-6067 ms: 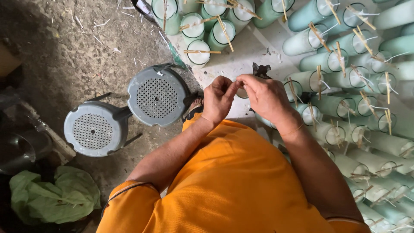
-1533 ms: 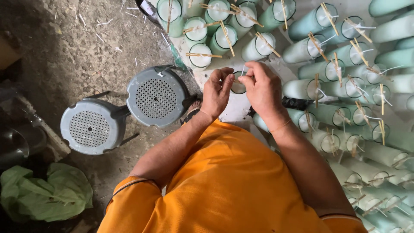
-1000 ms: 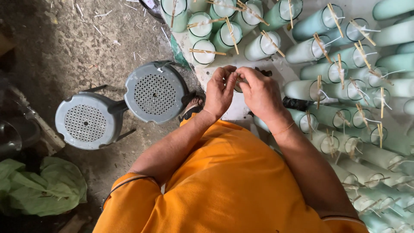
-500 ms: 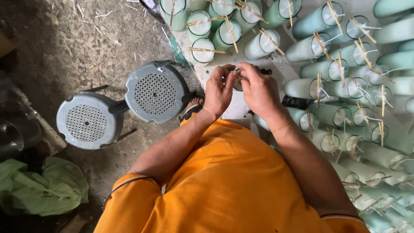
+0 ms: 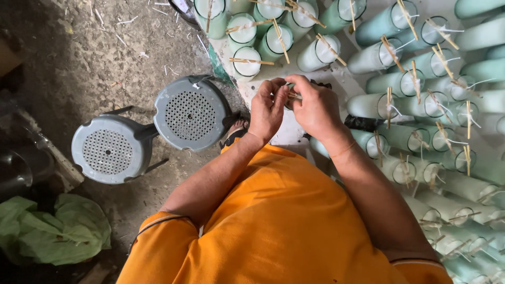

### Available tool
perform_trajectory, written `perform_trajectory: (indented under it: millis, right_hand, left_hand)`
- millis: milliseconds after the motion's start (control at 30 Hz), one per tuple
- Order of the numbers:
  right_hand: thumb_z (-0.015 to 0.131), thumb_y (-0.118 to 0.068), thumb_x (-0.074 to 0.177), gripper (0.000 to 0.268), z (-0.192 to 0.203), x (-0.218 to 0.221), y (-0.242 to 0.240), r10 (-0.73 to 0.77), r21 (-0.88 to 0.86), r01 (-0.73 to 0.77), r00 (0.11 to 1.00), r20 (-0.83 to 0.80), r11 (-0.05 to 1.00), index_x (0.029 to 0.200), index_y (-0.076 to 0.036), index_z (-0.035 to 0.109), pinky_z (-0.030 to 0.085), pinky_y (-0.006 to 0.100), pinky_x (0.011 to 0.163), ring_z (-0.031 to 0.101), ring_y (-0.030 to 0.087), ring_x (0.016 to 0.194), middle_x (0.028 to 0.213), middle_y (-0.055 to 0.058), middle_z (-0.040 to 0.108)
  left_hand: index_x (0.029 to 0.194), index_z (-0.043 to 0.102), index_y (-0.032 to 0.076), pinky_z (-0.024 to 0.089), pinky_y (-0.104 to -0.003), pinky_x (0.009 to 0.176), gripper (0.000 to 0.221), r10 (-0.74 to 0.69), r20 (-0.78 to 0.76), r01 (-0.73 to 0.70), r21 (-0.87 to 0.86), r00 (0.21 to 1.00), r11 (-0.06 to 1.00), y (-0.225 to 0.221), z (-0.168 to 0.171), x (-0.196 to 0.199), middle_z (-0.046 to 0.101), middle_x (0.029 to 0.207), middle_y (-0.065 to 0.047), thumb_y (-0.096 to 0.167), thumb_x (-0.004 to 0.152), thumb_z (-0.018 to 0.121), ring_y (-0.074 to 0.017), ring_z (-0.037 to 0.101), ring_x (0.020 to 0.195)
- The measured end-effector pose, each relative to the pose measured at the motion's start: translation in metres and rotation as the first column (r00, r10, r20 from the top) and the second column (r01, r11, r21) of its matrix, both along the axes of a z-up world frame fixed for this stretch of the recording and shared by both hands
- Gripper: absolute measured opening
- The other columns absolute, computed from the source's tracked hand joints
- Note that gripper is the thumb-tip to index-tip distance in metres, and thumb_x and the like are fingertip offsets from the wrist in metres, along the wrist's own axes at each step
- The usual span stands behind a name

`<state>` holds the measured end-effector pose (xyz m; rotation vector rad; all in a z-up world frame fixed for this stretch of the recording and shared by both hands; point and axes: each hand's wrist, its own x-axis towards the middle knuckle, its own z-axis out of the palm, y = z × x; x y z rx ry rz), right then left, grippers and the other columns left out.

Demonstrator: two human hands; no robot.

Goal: Adjusting and securing wicks in a large batch of poured candles in glass jars

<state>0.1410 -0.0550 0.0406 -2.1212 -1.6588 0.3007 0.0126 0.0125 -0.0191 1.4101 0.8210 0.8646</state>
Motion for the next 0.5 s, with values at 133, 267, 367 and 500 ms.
perform_trajectory:
  millis: [133, 267, 367, 500]
  right_hand:
    - [0.071, -0.006, 0.086, 0.041, 0.001, -0.004, 0.004, 0.021, 0.023, -0.022, 0.999, 0.042, 1.0, 0.125, -0.017, 0.064, 0.059, 0.051, 0.07, 0.076, 0.036, 0.081, 0.088, 0.009, 0.078]
    - [0.07, -0.011, 0.095, 0.025, 0.006, -0.008, 0.006, 0.044, 0.098, -0.05, 0.997, 0.065, 0.994, 0.118, -0.017, 0.067, 0.06, 0.044, 0.067, 0.076, 0.031, 0.08, 0.087, 0.006, 0.078]
    - [0.068, -0.009, 0.096, 0.024, 0.01, -0.009, 0.003, 0.07, 0.13, -0.084, 0.992, 0.107, 0.988, 0.118, -0.017, 0.067, 0.06, 0.04, 0.069, 0.077, 0.028, 0.082, 0.089, 0.004, 0.078]
    - [0.065, 0.005, 0.093, 0.029, 0.026, -0.011, 0.002, 0.121, 0.178, -0.112, 0.992, -0.041, 0.978, 0.118, -0.006, 0.072, 0.061, 0.045, 0.071, 0.076, 0.037, 0.083, 0.09, 0.015, 0.078]
  left_hand:
    - [0.087, 0.054, 0.007, 0.055, -0.037, 0.07, 0.028, 0.006, 0.034, -0.006, -0.009, 0.999, 1.0, 0.003, 0.007, -0.002, 0.073, 0.112, -0.022, 0.026, 0.106, 0.061, -0.0261, 0.07, 0.083]
    - [0.086, 0.054, 0.007, 0.053, -0.035, 0.066, 0.029, 0.01, 0.031, -0.01, 0.009, 0.999, 1.0, 0.005, 0.005, 0.0, 0.074, 0.108, -0.021, 0.027, 0.105, 0.061, -0.0264, 0.071, 0.079]
    - [0.085, 0.053, 0.008, 0.053, -0.034, 0.065, 0.029, 0.004, 0.036, -0.004, 0.005, 0.999, 1.0, 0.006, 0.008, 0.001, 0.074, 0.108, -0.02, 0.027, 0.106, 0.061, -0.0239, 0.069, 0.076]
    - [0.087, 0.055, 0.007, 0.053, -0.035, 0.066, 0.028, 0.005, 0.027, -0.005, -0.011, 1.0, 1.0, 0.004, 0.007, -0.002, 0.074, 0.112, -0.02, 0.026, 0.105, 0.062, -0.0252, 0.07, 0.076]
